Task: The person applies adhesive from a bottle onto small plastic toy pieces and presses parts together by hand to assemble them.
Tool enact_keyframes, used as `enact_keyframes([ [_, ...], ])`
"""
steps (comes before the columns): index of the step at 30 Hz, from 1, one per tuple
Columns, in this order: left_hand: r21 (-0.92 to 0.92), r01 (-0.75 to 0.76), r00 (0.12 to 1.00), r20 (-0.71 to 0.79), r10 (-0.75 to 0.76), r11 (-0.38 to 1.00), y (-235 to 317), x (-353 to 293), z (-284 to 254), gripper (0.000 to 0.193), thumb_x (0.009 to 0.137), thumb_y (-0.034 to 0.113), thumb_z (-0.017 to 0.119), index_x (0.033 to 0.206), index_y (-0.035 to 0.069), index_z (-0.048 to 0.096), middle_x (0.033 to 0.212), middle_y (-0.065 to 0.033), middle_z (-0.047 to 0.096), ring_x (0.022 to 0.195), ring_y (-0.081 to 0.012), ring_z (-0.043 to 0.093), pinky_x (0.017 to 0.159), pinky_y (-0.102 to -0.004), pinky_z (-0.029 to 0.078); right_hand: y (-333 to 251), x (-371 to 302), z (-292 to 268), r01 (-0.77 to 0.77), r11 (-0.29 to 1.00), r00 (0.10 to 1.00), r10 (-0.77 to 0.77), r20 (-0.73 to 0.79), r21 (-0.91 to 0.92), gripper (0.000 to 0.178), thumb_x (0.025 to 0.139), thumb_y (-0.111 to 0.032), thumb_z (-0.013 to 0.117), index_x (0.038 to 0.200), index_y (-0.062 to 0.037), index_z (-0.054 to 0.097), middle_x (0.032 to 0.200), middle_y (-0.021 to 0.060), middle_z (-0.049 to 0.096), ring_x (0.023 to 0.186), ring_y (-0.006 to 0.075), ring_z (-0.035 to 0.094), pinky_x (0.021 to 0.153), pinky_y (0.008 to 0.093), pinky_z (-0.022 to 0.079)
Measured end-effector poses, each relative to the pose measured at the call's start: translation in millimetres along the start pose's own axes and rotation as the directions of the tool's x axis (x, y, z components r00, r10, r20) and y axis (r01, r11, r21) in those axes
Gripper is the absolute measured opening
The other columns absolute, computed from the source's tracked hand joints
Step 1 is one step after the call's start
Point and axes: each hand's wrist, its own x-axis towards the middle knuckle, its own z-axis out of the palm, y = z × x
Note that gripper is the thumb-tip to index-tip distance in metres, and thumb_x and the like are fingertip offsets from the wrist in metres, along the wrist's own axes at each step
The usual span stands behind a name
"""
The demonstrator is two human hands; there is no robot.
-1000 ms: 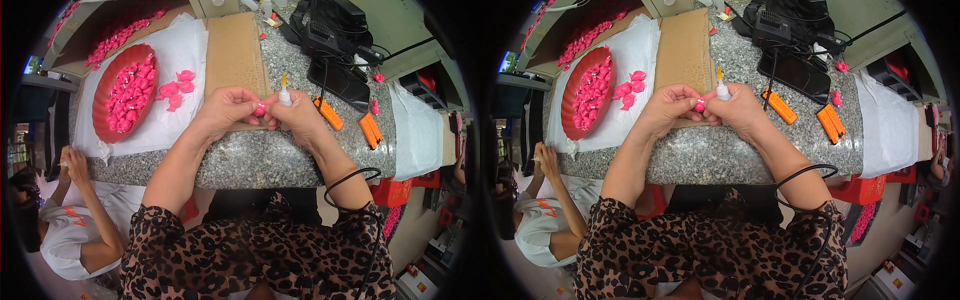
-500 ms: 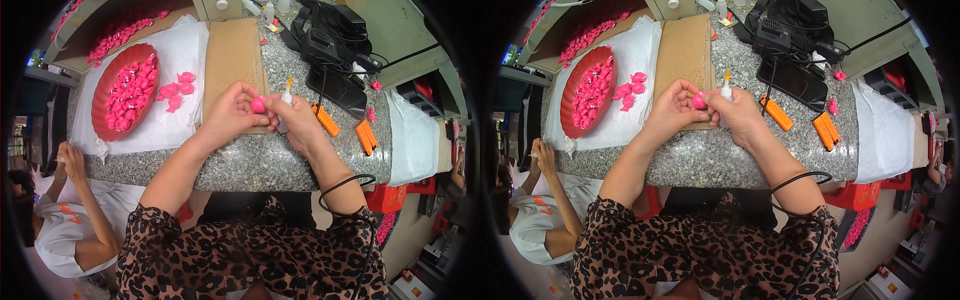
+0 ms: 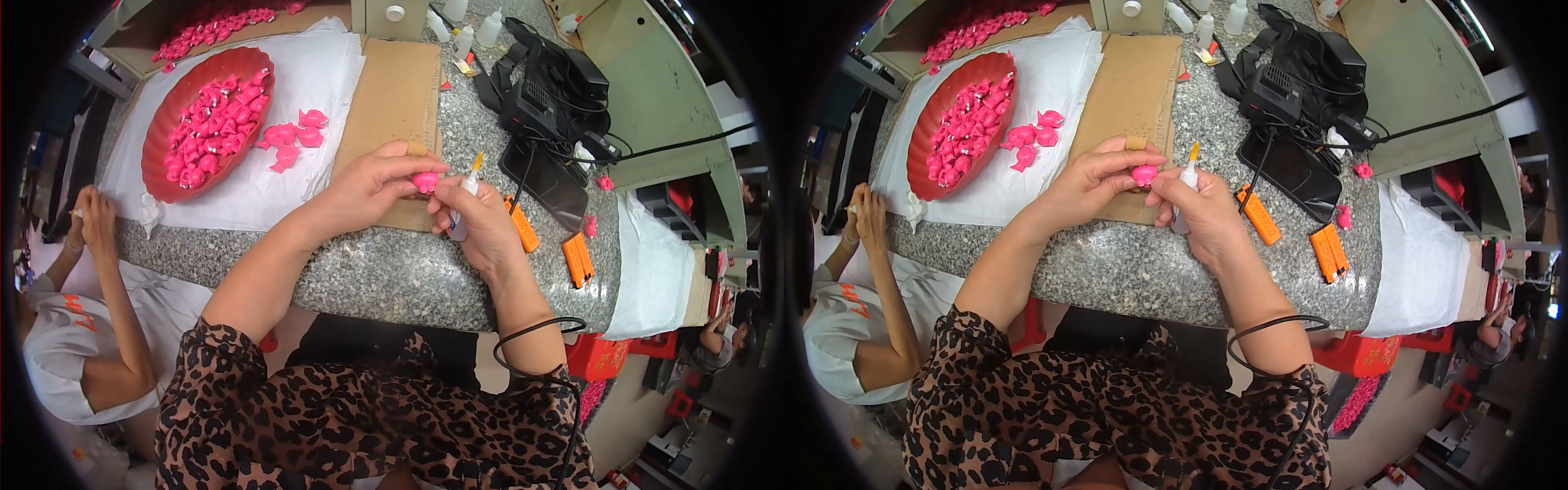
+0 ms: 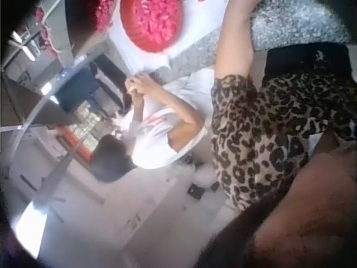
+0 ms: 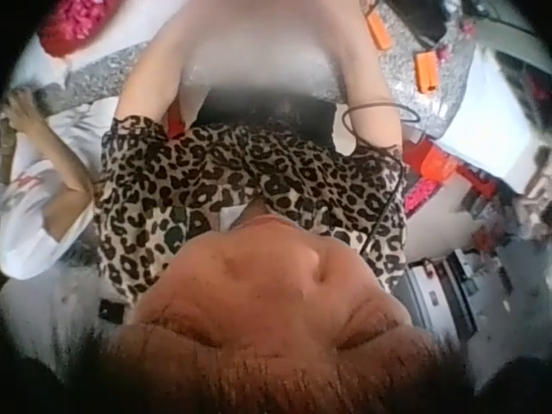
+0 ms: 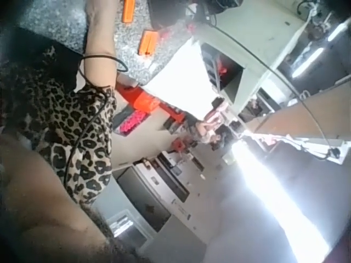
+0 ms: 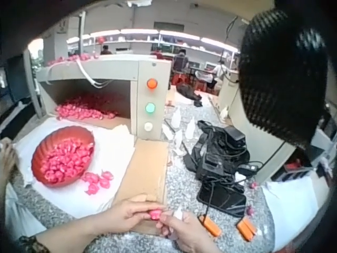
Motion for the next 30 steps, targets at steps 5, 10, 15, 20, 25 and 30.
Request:
enact_keyframes([
  [5, 0.037, 0.005, 0.999, 0.043, -0.007, 0.999, 2.7, 4.8, 4.3, 0.031, 0.079, -0.003, 0.046, 0.108, 0.004, 0.053, 0.110, -0.0107, 0.047, 0.102, -0.0220, 0.046, 0.088, -0.0291, 0.036, -1.1, -3.7, -5.2, 0.004, 1.000, 1.000, -0.004, -0.008, 0.019, 0.009, 0.075, -0.011, 0.058, 0.077, -0.0027, 0.056, 0.066, 0.0051, 0.057, 0.051, 0.0082, 0.050, 0.050, 0.0223, 0.043],
  [10, 0.040, 0.022, 0.998, 0.053, -0.024, 0.999, 0.5, 2.1, 0.9, 0.033, 0.079, -0.003, 0.045, 0.111, 0.005, 0.052, 0.108, -0.0104, 0.048, 0.101, -0.0212, 0.046, 0.086, -0.0280, 0.036, -0.3, -1.2, -2.3, -0.001, 1.000, 1.000, 0.001, -0.015, 0.000, 0.009, 0.075, -0.010, 0.058, 0.077, -0.0024, 0.057, 0.065, 0.0054, 0.057, 0.050, 0.0084, 0.050, 0.049, 0.0219, 0.043],
  [15, 0.065, 0.028, 0.998, 0.052, -0.032, 0.997, 0.2, 1.4, 2.5, 0.036, 0.078, -0.003, 0.045, 0.113, 0.008, 0.050, 0.096, -0.0096, 0.048, 0.092, -0.0208, 0.048, 0.081, -0.0272, 0.037, -2.1, -2.1, -1.8, -0.002, 1.000, 1.000, 0.002, -0.008, 0.017, 0.008, 0.075, -0.010, 0.057, 0.077, -0.0023, 0.057, 0.065, 0.0053, 0.057, 0.050, 0.0082, 0.050, 0.048, 0.0217, 0.043],
  [20, 0.051, 0.016, 0.997, 0.075, -0.019, 0.999, 0.3, 0.7, 2.2, 0.038, 0.078, -0.002, 0.047, 0.115, 0.009, 0.049, 0.090, -0.0092, 0.046, 0.088, -0.0201, 0.048, 0.079, -0.0269, 0.037, -1.5, -2.8, -2.7, -0.007, 1.000, 1.000, 0.007, -0.023, 0.009, 0.008, 0.075, -0.010, 0.058, 0.077, -0.0022, 0.056, 0.065, 0.0053, 0.057, 0.050, 0.0081, 0.050, 0.048, 0.0214, 0.043],
  [25, -0.068, 0.057, 0.991, 0.129, -0.048, 0.996, 2.3, 0.5, 1.5, 0.037, 0.080, 0.002, 0.048, 0.117, 0.005, 0.046, 0.091, -0.0071, 0.041, 0.090, -0.0169, 0.048, 0.080, -0.0258, 0.037, -0.5, -3.0, -1.6, 0.003, 1.000, 0.999, -0.003, -0.039, -0.006, 0.008, 0.074, -0.010, 0.059, 0.077, -0.0028, 0.056, 0.065, 0.0051, 0.057, 0.049, 0.0084, 0.050, 0.047, 0.0208, 0.042],
  [30, -0.093, 0.091, 0.987, 0.144, -0.077, 0.992, 6.6, -0.4, 0.5, 0.035, 0.081, 0.003, 0.047, 0.116, 0.004, 0.046, 0.093, -0.0070, 0.041, 0.092, -0.0163, 0.049, 0.081, -0.0256, 0.038, -1.4, -4.3, 0.2, 0.005, 1.000, 0.998, -0.006, -0.055, -0.023, 0.008, 0.074, -0.009, 0.059, 0.077, -0.0030, 0.056, 0.064, 0.0048, 0.057, 0.049, 0.0084, 0.050, 0.047, 0.0204, 0.042],
])
